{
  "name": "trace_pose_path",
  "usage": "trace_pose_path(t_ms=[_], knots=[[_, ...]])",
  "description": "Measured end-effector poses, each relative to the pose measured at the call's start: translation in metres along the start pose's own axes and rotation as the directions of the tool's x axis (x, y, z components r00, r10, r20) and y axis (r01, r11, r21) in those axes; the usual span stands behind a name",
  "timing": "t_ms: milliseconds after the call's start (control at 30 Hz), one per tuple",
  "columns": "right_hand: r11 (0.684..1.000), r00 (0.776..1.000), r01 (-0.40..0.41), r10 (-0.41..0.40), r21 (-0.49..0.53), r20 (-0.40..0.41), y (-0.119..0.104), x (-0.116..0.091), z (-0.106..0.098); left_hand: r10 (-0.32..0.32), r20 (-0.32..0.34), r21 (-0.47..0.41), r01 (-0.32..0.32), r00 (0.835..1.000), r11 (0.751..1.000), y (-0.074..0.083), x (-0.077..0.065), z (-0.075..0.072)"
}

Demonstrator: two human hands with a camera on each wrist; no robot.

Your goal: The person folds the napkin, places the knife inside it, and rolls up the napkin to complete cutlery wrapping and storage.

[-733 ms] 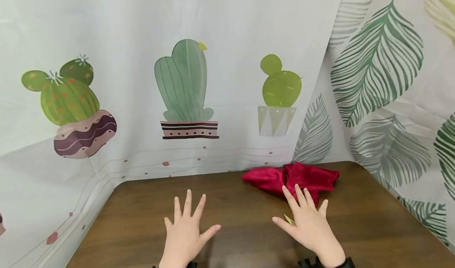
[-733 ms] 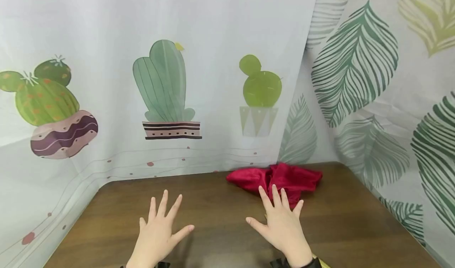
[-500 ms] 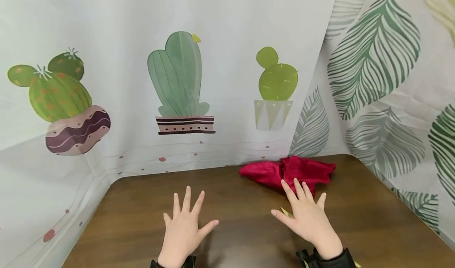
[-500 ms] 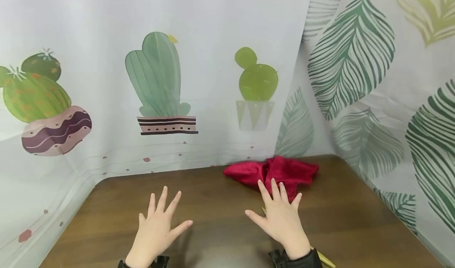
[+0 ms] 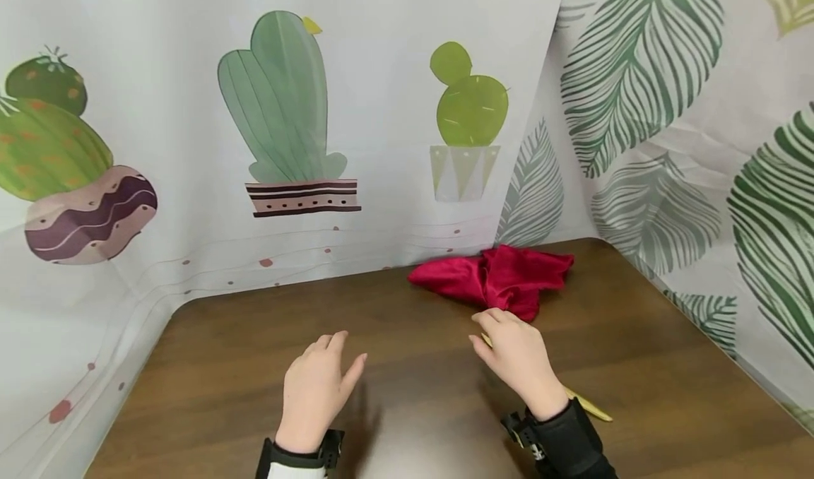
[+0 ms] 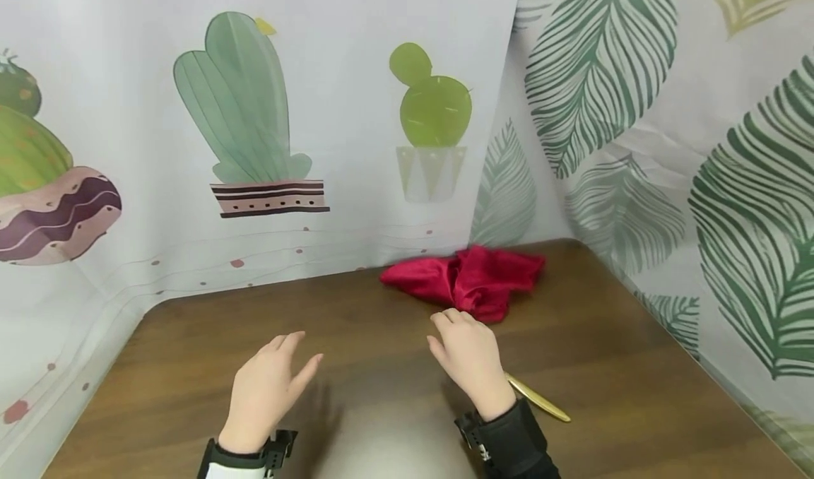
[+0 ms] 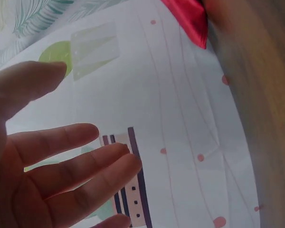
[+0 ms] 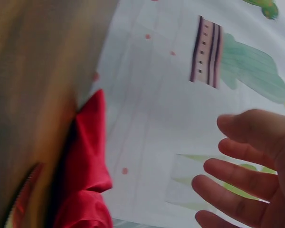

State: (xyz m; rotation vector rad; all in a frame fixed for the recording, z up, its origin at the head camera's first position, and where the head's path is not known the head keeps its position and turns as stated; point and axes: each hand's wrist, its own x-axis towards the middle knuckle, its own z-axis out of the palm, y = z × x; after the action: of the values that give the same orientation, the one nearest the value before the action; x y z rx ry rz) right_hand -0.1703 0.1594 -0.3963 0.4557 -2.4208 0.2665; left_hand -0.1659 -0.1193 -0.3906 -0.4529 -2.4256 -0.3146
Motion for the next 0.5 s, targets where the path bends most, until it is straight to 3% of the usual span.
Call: trace_pose_path(t_ms=[167,267,400,500], knots=[[1.0,0.999,0.012,-0.013,-0.006,-0.045,0.009,0.004,0.003,-0.009,0.036,-0.026,0.01,0.999,1.0,0.003,0.005,0.008],[1.0,0.998,-0.011,0.011,0.002,-0.055,0.023,0.01,-0.004,-0.025,0.084,-0.057,0.03,0.996,0.998,0.003,0.014,0.016],[0.996,0.994,-0.089,0.089,-0.001,-0.06,0.054,0.022,-0.015,-0.058,0.169,-0.137,0.082,0.984,0.987,0.0,0.04,0.035],[0.986,0.984,-0.168,0.169,0.012,-0.055,0.082,0.03,-0.017,-0.091,0.249,-0.225,0.148,0.964,0.963,-0.004,0.064,0.056]])
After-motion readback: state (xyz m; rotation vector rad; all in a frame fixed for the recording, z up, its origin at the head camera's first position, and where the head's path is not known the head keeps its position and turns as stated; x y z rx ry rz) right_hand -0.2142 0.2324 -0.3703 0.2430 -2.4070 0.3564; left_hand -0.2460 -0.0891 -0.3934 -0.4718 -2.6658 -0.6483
